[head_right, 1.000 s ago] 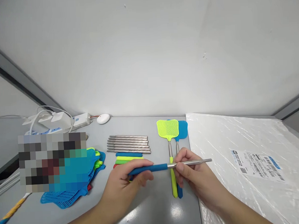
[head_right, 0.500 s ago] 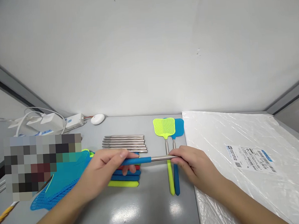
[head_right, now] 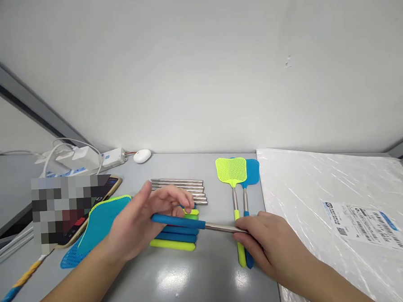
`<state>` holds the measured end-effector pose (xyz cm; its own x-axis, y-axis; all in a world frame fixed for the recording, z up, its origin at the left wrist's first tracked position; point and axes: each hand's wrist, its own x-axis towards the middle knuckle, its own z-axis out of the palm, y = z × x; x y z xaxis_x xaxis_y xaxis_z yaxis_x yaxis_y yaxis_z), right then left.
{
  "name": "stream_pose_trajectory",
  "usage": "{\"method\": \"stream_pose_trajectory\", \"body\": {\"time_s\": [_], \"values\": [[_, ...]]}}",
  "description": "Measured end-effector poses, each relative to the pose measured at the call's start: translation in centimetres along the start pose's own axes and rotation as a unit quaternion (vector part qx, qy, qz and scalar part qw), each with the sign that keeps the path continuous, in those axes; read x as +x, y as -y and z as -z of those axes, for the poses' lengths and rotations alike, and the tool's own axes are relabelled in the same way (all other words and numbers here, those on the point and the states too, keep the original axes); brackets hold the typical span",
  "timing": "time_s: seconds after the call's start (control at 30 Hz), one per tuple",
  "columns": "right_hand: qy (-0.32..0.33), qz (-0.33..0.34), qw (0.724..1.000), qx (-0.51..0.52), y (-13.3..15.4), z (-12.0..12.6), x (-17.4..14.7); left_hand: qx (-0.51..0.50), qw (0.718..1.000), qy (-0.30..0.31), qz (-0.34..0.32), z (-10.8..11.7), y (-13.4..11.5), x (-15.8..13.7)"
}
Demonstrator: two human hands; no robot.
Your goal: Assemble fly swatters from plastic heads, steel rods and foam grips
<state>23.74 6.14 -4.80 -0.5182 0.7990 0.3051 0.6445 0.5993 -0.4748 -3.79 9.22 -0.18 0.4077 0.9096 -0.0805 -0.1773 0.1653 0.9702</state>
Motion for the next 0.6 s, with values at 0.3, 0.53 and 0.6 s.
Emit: {"method": "stream_pose_trajectory", "body": {"time_s": [0.3, 0.53, 0.6], "values": [[-0.024, 0.064, 0.997, -0.039, 0.3, -0.7, -0.4, 0.023, 0.999, -0.021, -0.032, -0.7, 1.5, 0.2], [-0.043, 0.096, 0.993, -0.047, 1.1, -0.9, -0.3, 0.044, 0.995, -0.074, -0.048, -1.9, 2.6, -0.4], [-0.044, 0.096, 0.993, -0.053, 1.3, -0.8, -0.2, 0.048, 0.993, -0.083, -0.062, -2.3, 2.6, -0.6]]}}
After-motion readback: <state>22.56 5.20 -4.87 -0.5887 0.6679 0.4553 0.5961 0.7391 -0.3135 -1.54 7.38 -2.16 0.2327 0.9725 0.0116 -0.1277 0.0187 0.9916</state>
